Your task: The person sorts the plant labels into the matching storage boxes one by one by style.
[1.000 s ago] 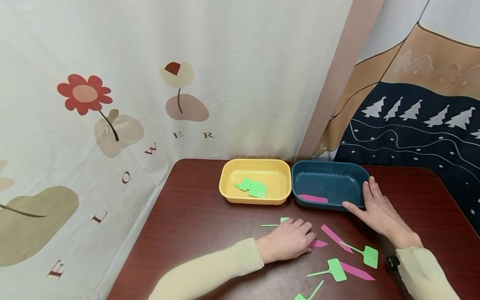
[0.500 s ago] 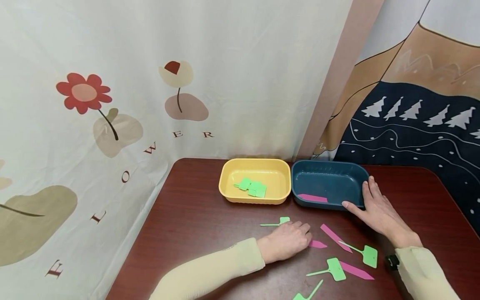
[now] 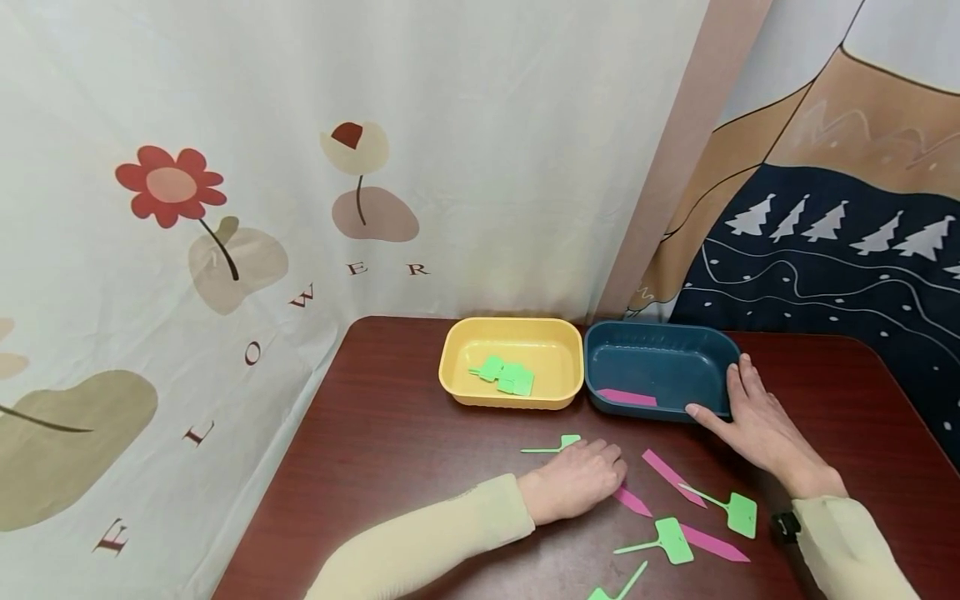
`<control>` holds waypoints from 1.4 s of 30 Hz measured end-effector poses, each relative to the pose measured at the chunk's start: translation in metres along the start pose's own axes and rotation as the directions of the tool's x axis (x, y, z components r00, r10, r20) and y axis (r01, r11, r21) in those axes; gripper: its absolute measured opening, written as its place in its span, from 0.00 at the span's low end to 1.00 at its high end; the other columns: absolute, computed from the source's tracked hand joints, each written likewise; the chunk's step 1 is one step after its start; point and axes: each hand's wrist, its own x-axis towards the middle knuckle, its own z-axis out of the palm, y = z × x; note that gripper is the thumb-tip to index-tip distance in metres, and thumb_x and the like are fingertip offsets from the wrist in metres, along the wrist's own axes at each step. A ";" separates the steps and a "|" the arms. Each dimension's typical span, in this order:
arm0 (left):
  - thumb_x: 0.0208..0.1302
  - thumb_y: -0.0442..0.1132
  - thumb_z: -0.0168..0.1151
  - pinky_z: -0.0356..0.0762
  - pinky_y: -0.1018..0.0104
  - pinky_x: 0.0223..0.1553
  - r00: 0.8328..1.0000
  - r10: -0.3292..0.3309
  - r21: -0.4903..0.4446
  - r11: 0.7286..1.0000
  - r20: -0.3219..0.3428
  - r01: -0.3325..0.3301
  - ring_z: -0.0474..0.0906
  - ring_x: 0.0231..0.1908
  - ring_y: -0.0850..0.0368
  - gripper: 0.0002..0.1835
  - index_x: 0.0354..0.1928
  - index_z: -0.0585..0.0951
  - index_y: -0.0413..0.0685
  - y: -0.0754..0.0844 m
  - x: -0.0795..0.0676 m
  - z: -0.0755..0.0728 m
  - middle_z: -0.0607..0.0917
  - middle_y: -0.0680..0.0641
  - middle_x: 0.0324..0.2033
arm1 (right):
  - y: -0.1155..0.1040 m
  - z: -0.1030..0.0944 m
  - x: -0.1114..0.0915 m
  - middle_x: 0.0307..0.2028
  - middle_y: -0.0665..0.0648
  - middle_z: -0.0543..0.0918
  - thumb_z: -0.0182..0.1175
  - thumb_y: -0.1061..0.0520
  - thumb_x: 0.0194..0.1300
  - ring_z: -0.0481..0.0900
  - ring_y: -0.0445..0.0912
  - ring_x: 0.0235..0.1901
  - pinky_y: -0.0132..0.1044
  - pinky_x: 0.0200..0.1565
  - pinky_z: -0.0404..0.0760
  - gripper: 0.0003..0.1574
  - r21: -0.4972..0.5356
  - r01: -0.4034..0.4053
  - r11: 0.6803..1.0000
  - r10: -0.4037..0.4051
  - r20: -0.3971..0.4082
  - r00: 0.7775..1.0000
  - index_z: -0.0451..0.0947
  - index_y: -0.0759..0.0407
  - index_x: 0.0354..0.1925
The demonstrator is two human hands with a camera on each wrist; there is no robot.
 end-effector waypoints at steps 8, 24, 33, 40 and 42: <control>0.73 0.39 0.61 0.72 0.70 0.36 1.000 -0.002 -0.051 0.999 0.004 0.003 0.78 0.37 0.62 0.03 0.40 0.80 0.58 0.000 -0.002 0.002 0.79 0.58 0.33 | 0.000 0.001 -0.001 0.77 0.75 0.21 0.49 0.24 0.73 0.28 0.76 0.75 0.78 0.67 0.39 0.72 0.000 0.000 1.000 0.000 -0.008 1.000 0.26 0.76 0.77; 0.72 0.40 0.65 0.68 0.74 0.35 1.000 0.020 -0.189 0.982 -0.003 -0.021 0.79 0.40 0.66 0.03 0.40 0.83 0.60 -0.005 -0.007 0.004 0.80 0.60 0.34 | -0.002 0.000 0.000 0.77 0.75 0.20 0.49 0.23 0.72 0.28 0.76 0.75 0.78 0.67 0.40 0.73 0.000 -0.010 1.000 0.010 0.002 1.000 0.26 0.76 0.77; 0.71 0.40 0.65 0.69 0.71 0.37 0.998 0.008 -0.176 0.984 -0.064 -0.019 0.80 0.39 0.64 0.02 0.40 0.82 0.59 -0.010 -0.006 0.003 0.80 0.60 0.34 | -0.001 0.001 0.000 0.77 0.74 0.19 0.49 0.23 0.72 0.28 0.76 0.75 0.77 0.67 0.40 0.73 -0.002 -0.008 1.000 0.008 -0.002 1.000 0.26 0.76 0.77; 0.72 0.39 0.64 0.71 0.70 0.42 0.997 -0.014 -0.164 0.986 -0.076 0.001 0.80 0.41 0.64 0.03 0.42 0.82 0.58 -0.013 -0.005 0.000 0.81 0.59 0.36 | 0.000 0.001 0.000 0.77 0.75 0.20 0.49 0.23 0.72 0.27 0.75 0.76 0.77 0.68 0.39 0.73 0.003 -0.009 1.000 0.009 0.000 1.000 0.26 0.76 0.77; 0.73 0.39 0.63 0.72 0.70 0.43 0.997 -0.016 -0.167 0.986 -0.081 0.002 0.79 0.42 0.64 0.03 0.42 0.83 0.58 -0.013 -0.004 -0.001 0.81 0.59 0.37 | 0.000 0.001 0.000 0.77 0.75 0.20 0.49 0.23 0.72 0.27 0.75 0.76 0.77 0.68 0.39 0.73 0.004 -0.009 1.000 0.009 0.000 1.000 0.26 0.76 0.77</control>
